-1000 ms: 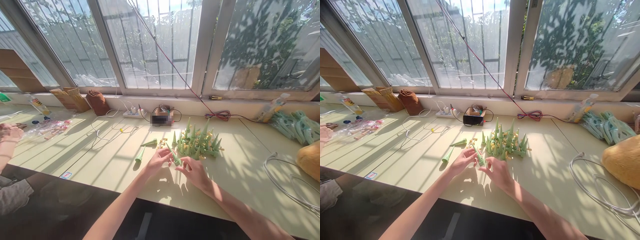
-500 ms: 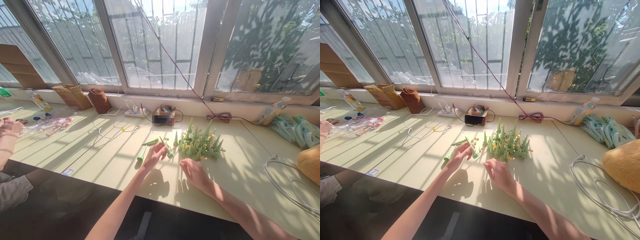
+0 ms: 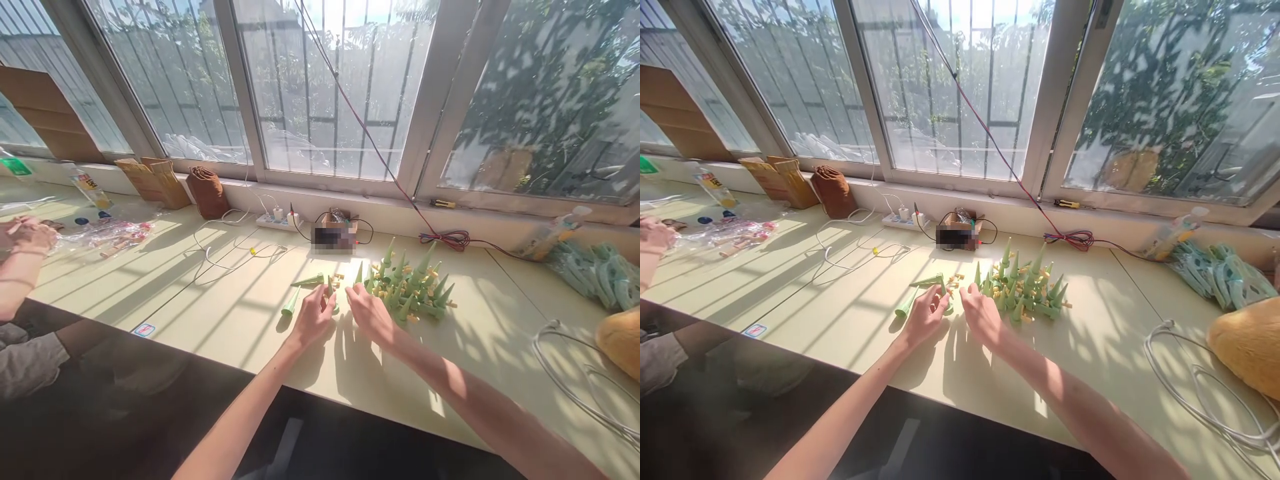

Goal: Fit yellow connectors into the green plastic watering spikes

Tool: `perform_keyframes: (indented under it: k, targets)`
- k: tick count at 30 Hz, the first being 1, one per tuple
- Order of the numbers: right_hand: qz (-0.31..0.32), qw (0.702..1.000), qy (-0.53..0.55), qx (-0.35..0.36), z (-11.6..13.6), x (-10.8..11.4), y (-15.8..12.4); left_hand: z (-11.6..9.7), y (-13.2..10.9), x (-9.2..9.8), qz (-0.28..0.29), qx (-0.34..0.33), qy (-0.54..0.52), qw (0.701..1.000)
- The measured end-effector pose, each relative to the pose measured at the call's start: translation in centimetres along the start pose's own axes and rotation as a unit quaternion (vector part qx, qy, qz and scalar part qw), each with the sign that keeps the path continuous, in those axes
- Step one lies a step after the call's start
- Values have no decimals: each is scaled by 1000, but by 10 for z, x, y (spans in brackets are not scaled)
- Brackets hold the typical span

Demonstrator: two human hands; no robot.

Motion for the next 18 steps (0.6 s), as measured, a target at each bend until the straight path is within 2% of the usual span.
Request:
perform_keyframes:
  k: [3, 6, 10, 14, 18]
  targets:
    - [46, 998, -26, -24, 3, -4, 14, 1, -2, -1, -6, -7, 12, 1000]
    - [61, 997, -37, -27, 4, -12, 23, 1, -3, -3, -5, -18, 22, 1000]
    - [59, 997, -45, -13, 6, -17, 26, -1, -3, -3, -5, -22, 21, 1000]
    - [52, 997, -52, 7, 9, -15, 16, -3, -4, -2, -3, -18, 16, 1000]
    - [1, 999, -25, 34, 6, -10, 2, -4, -4, -2, -1, -17, 4, 1000]
Point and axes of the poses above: each hand's wrist, its own y-axis towards the middle knuckle, its own x-axis out of the back of the hand, z = x × y, the point moved 2 cm from there along y, towards the middle knuckle, and after that the axes turned 2 degrees about -y, right-handed, at the moved point
